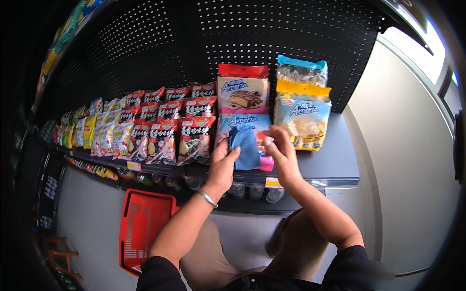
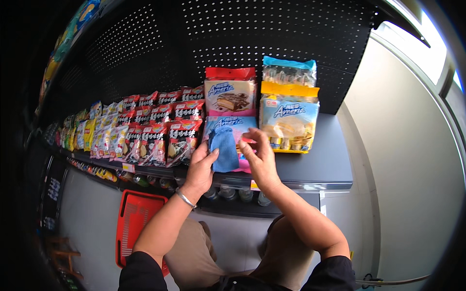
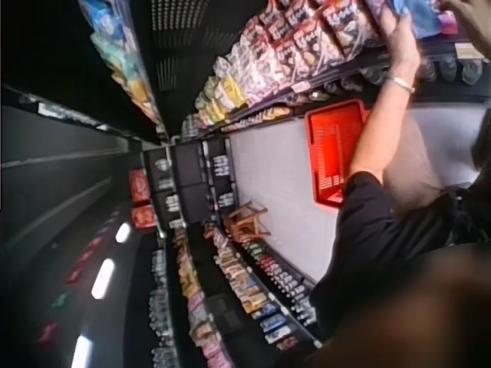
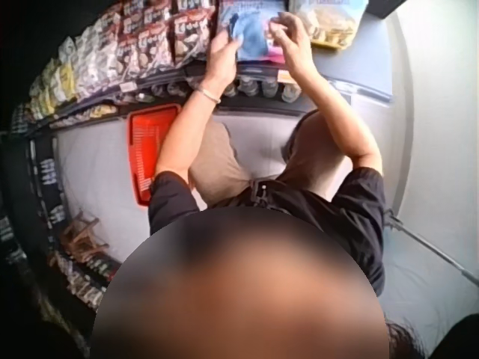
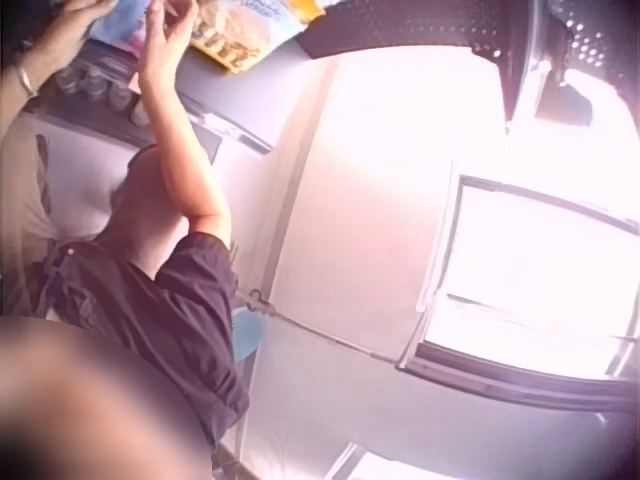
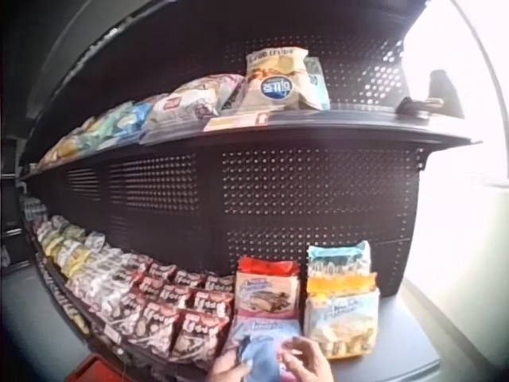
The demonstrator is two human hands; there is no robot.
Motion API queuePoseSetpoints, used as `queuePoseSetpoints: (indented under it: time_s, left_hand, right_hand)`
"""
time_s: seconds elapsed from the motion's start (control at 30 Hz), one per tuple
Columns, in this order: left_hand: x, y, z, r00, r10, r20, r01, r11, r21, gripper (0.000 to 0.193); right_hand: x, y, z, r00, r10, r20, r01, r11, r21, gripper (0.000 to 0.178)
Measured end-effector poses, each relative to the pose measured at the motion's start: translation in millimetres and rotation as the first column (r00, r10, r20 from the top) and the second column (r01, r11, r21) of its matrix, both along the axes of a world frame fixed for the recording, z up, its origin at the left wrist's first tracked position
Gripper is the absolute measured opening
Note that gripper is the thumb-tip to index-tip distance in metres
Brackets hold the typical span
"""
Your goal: The person walks through a grocery store aisle carrying a red basket and a blue cloth. They kneel down to wipe the shelf surface and then systematically pick up various snack packages from the basket to place them onto the shelf, arranging them in rows.
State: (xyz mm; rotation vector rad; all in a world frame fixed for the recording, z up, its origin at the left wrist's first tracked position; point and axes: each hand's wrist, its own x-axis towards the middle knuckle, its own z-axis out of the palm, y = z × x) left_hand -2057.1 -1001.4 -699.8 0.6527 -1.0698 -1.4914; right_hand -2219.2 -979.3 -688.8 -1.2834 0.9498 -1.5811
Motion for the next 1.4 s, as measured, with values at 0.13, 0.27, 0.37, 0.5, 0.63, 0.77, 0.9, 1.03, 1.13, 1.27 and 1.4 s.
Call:
queuePoseSetpoints:
  time_s: [0.13, 0.27, 0.37, 0.5, 0.63, 0.77, 0.9, 1.03, 1.13, 1.27, 1.4]
  left_hand:
    - [-12, 12, 1, 0.955, -0.266, 0.131, 0.275, 0.960, -0.057, 0.041]
    - [-26, 7, 1, 0.944, -0.284, 0.167, 0.294, 0.955, -0.039, 0.040]
    - [-38, -8, -6, 0.955, -0.198, 0.219, 0.227, 0.967, -0.117, 0.045]
    - [-54, -32, -7, 0.981, -0.110, 0.161, 0.143, 0.967, -0.209, 0.058]
    - [-95, -59, 2, 0.966, -0.079, 0.246, 0.130, 0.971, -0.201, 0.080]
    - [-116, -94, -26, 0.975, -0.078, 0.206, 0.115, 0.978, -0.173, 0.086]
    - [-139, -91, -34, 0.972, -0.059, 0.226, 0.105, 0.975, -0.198, 0.083]
    - [-139, -59, -15, 0.989, -0.137, 0.060, 0.147, 0.964, -0.223, 0.081]
    - [-130, -39, 19, 0.995, -0.092, 0.031, 0.097, 0.931, -0.351, 0.082]
    - [-103, -23, 49, 0.983, 0.173, 0.061, -0.115, 0.842, -0.527, 0.093]
    - [-51, 13, 77, 0.764, 0.624, 0.165, -0.350, 0.616, -0.706, 0.076]
  right_hand:
    - [2, 6, 5, 0.944, 0.138, 0.298, -0.245, 0.900, 0.359, 0.028]
    - [-29, -15, 9, 0.935, -0.117, 0.334, 0.029, 0.966, 0.257, 0.010]
    - [-92, -39, -6, 0.870, -0.423, 0.252, 0.448, 0.893, -0.047, 0.012]
    - [-137, -40, -2, 0.723, -0.686, 0.078, 0.691, 0.718, -0.088, 0.029]
    - [-174, -45, -34, 0.631, -0.759, -0.159, 0.767, 0.641, -0.020, 0.060]
    - [-154, -44, -38, 0.836, -0.545, -0.056, 0.546, 0.819, 0.178, 0.064]
    - [-165, -46, -46, 0.835, -0.526, -0.162, 0.542, 0.836, 0.081, 0.040]
    - [-154, -33, -26, 0.830, -0.556, -0.030, 0.553, 0.817, 0.163, 0.048]
    - [-139, -23, -4, 0.799, -0.598, 0.068, 0.596, 0.802, 0.042, 0.044]
    - [-102, -3, 24, 0.776, -0.619, 0.122, 0.631, 0.753, -0.189, 0.050]
    - [-51, 20, 38, 0.846, -0.527, 0.085, 0.523, 0.787, -0.328, 0.050]
